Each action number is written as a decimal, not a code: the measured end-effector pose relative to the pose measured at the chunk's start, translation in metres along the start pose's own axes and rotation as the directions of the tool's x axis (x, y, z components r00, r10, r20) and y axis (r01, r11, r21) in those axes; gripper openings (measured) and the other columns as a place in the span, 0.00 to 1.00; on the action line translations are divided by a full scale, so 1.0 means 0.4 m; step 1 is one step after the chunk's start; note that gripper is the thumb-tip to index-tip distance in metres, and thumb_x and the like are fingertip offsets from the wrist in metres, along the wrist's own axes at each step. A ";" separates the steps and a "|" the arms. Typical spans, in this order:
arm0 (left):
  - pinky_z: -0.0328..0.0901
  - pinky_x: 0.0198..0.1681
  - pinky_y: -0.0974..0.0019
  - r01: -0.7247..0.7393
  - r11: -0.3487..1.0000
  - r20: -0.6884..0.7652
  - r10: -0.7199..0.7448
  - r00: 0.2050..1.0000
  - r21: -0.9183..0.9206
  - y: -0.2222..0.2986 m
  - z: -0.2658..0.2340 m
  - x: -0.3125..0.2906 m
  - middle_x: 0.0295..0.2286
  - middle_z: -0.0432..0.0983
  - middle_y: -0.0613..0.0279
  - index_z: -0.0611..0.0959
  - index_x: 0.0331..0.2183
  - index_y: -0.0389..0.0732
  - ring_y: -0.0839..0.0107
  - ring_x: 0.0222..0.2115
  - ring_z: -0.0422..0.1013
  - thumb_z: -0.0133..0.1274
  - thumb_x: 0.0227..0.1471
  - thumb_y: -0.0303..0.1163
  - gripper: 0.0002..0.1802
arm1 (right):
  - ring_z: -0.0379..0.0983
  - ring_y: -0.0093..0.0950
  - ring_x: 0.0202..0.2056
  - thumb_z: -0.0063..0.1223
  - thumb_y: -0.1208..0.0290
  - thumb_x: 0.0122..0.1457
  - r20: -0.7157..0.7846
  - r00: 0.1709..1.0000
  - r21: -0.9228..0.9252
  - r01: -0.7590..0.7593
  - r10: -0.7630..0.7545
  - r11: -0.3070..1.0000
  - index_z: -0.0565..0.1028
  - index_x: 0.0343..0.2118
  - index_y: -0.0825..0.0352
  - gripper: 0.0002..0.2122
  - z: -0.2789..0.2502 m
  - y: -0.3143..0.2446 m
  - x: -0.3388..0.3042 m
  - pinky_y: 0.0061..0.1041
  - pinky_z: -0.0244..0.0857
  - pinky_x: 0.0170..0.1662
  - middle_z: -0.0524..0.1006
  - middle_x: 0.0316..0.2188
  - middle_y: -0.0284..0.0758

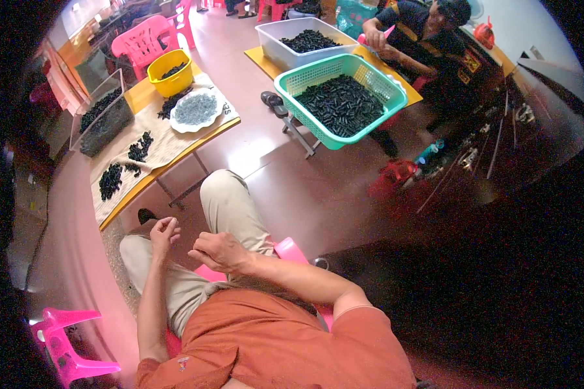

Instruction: The person sorts plastic pieces and metal pins on the table, then assembles components by picking up the pins and inserting them into the plastic pieces by hand.

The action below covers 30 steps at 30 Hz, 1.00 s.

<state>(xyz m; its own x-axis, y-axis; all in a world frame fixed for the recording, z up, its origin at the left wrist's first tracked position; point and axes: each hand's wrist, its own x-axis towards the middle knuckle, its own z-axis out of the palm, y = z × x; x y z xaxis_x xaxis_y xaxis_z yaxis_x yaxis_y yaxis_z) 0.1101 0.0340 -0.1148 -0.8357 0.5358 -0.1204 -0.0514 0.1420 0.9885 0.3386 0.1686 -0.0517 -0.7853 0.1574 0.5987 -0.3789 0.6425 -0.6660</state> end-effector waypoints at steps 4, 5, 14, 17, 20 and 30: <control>0.72 0.32 0.73 0.074 0.925 0.036 -0.065 0.997 -0.372 0.063 0.028 0.051 0.37 0.77 0.62 0.73 0.49 0.39 0.74 0.33 0.75 0.57 0.58 0.39 0.22 | 0.71 0.37 0.21 0.57 0.68 0.59 -0.064 0.996 -0.076 0.058 -0.062 0.995 0.74 0.26 0.65 0.08 -0.005 0.007 -0.003 0.34 0.64 0.23 0.71 0.22 0.37; 0.72 0.33 0.72 0.063 0.905 0.036 -0.053 0.998 -0.421 0.084 0.042 0.069 0.38 0.77 0.61 0.72 0.51 0.39 0.73 0.35 0.75 0.57 0.58 0.40 0.23 | 0.71 0.37 0.21 0.57 0.68 0.58 -0.065 0.995 -0.092 0.065 -0.071 0.994 0.74 0.25 0.65 0.08 -0.007 0.009 -0.002 0.34 0.64 0.23 0.70 0.21 0.36; 0.67 0.51 0.61 0.066 0.590 -0.028 -0.149 0.988 -0.805 0.120 0.034 0.304 0.46 0.68 0.62 0.74 0.49 0.41 0.66 0.46 0.69 0.66 0.49 0.45 0.30 | 0.71 0.36 0.23 0.54 0.66 0.60 -0.082 0.995 -0.047 0.061 -0.065 0.997 0.71 0.24 0.65 0.11 -0.010 0.013 0.009 0.35 0.66 0.25 0.68 0.21 0.37; 0.69 0.50 0.62 0.083 0.576 0.002 -0.140 0.990 -0.813 0.081 0.008 0.355 0.43 0.73 0.60 0.77 0.47 0.39 0.67 0.45 0.70 0.66 0.48 0.43 0.28 | 0.71 0.37 0.23 0.54 0.67 0.60 -0.042 0.997 -0.071 0.062 -0.065 0.996 0.71 0.24 0.65 0.10 -0.014 0.007 0.007 0.35 0.66 0.26 0.68 0.21 0.37; 0.69 0.49 0.62 0.057 0.588 -0.013 -0.115 0.993 -0.807 0.069 -0.002 0.380 0.42 0.74 0.58 0.77 0.46 0.39 0.67 0.44 0.71 0.66 0.49 0.41 0.26 | 0.71 0.37 0.23 0.54 0.67 0.60 -0.023 0.998 -0.083 0.050 -0.052 0.995 0.72 0.24 0.65 0.10 -0.016 0.007 0.007 0.35 0.66 0.26 0.69 0.21 0.37; 0.69 0.52 0.58 0.010 0.536 -0.118 -0.203 0.972 -0.844 0.029 -0.023 0.451 0.41 0.75 0.56 0.77 0.45 0.38 0.64 0.43 0.72 0.64 0.50 0.32 0.21 | 0.72 0.39 0.24 0.54 0.68 0.59 -0.001 0.997 -0.079 0.082 -0.083 0.993 0.72 0.25 0.65 0.09 -0.014 0.006 0.004 0.36 0.67 0.27 0.69 0.22 0.39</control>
<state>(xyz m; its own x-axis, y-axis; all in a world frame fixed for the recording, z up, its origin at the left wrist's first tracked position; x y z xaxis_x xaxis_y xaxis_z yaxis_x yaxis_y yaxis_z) -0.0463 0.1248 -0.1243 -0.8663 0.3938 -0.3074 -0.4973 -0.6216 0.6053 0.3390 0.1744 -0.0498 -0.7509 0.1044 0.6521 -0.4024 0.7106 -0.5771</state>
